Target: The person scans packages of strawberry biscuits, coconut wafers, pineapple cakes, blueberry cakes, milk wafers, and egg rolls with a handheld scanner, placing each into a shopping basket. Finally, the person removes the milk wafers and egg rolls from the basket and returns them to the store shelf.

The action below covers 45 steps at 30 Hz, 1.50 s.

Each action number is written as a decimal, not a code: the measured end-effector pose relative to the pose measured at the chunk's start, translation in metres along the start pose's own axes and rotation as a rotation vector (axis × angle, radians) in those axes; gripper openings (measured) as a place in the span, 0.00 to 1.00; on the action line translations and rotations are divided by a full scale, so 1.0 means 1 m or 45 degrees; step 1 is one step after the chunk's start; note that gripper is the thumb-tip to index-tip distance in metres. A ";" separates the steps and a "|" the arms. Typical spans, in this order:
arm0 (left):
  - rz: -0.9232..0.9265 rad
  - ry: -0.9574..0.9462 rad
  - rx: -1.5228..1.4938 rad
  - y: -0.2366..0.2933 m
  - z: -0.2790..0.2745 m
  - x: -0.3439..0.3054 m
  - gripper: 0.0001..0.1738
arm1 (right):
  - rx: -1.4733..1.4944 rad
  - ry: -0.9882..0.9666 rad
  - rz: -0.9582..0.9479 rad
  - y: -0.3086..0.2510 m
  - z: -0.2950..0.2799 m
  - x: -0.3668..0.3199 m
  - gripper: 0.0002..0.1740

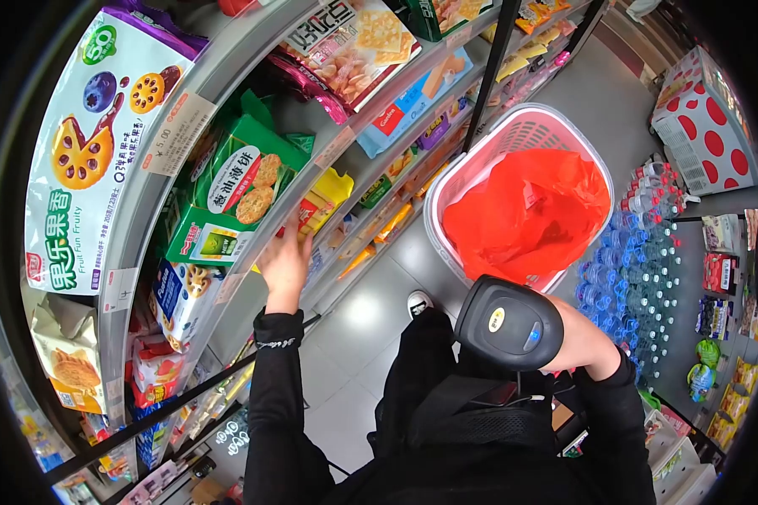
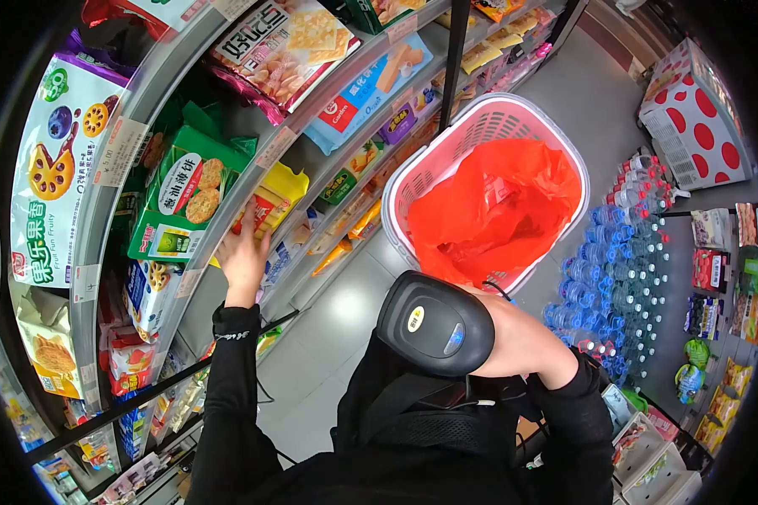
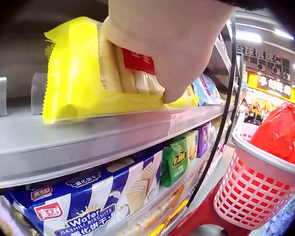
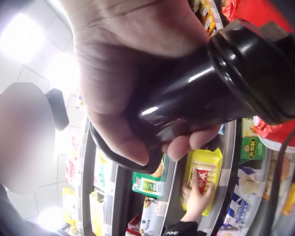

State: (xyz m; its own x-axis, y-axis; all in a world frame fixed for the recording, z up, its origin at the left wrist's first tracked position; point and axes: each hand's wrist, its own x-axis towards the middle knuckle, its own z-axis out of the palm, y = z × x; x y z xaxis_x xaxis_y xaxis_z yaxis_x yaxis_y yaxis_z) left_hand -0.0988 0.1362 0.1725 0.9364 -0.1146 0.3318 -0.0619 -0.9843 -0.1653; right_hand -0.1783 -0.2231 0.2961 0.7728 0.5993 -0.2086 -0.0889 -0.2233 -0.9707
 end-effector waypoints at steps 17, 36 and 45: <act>-0.396 -0.518 -0.141 -0.010 -0.028 -0.007 0.39 | -0.041 -0.001 -0.054 -0.004 -0.017 -0.007 0.35; 0.187 -0.263 -1.222 0.150 -0.072 -0.063 0.09 | -0.047 0.276 -0.024 0.017 -0.049 -0.064 0.33; 0.074 -0.540 -1.651 0.291 -0.095 0.008 0.08 | 0.049 0.507 0.222 0.069 -0.093 -0.109 0.29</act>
State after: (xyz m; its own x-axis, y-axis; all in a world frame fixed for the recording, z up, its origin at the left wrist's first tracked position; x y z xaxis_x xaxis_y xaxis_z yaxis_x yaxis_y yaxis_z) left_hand -0.1417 -0.1636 0.2152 0.9399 -0.3415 0.0073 -0.1612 -0.4245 0.8909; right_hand -0.2105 -0.3755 0.2631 0.9255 0.2098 -0.3152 -0.2575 -0.2616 -0.9302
